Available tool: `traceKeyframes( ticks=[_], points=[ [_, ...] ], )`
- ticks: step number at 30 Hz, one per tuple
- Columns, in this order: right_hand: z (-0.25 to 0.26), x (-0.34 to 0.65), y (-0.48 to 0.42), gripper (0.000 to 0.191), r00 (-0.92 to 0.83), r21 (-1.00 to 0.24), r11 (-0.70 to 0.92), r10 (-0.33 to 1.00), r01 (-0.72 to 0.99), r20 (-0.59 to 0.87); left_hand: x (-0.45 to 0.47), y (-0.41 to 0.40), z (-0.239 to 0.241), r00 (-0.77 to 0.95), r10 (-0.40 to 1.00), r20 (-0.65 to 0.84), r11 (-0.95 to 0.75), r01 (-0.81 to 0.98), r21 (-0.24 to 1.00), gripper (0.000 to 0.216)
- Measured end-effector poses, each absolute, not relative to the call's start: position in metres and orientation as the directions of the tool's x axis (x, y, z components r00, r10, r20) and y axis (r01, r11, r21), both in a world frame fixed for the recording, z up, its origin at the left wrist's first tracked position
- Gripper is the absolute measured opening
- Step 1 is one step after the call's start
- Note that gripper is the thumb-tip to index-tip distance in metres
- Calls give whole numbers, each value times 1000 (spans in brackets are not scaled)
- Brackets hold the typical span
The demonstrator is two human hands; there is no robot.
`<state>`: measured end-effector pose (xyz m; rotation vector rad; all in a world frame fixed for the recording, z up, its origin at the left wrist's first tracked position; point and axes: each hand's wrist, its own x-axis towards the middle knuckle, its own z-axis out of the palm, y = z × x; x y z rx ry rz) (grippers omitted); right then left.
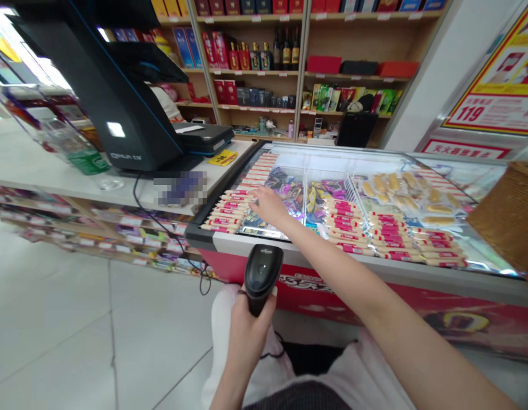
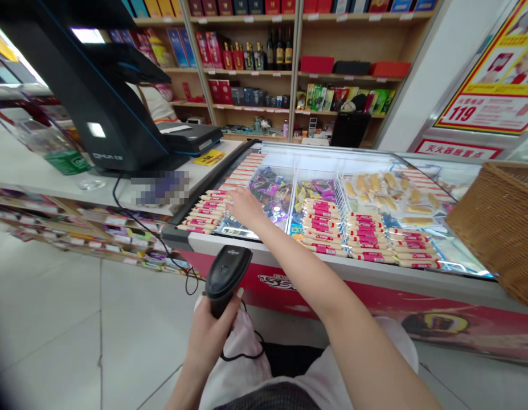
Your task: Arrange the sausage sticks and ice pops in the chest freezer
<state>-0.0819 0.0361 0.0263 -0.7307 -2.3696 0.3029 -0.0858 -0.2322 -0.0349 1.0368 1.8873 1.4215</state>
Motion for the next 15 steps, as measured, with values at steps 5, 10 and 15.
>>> traceKeyframes(
  ticks=[5, 10, 15],
  points=[
    [21, -109, 44, 16, -653, -398, 792, 608, 463, 451, -93, -236, -38, -574, 819, -18, 193, 245, 950, 43],
    [25, -89, 28, 18, -606, -435, 782, 622, 447, 496, -91, -235, -31, -577, 816, -37, 203, 226, 953, 43],
    [19, -37, 8, 16, -522, -608, 686, 715, 399, 464, -85, -231, -27, -571, 821, -17, 165, 208, 964, 45]
  ],
)
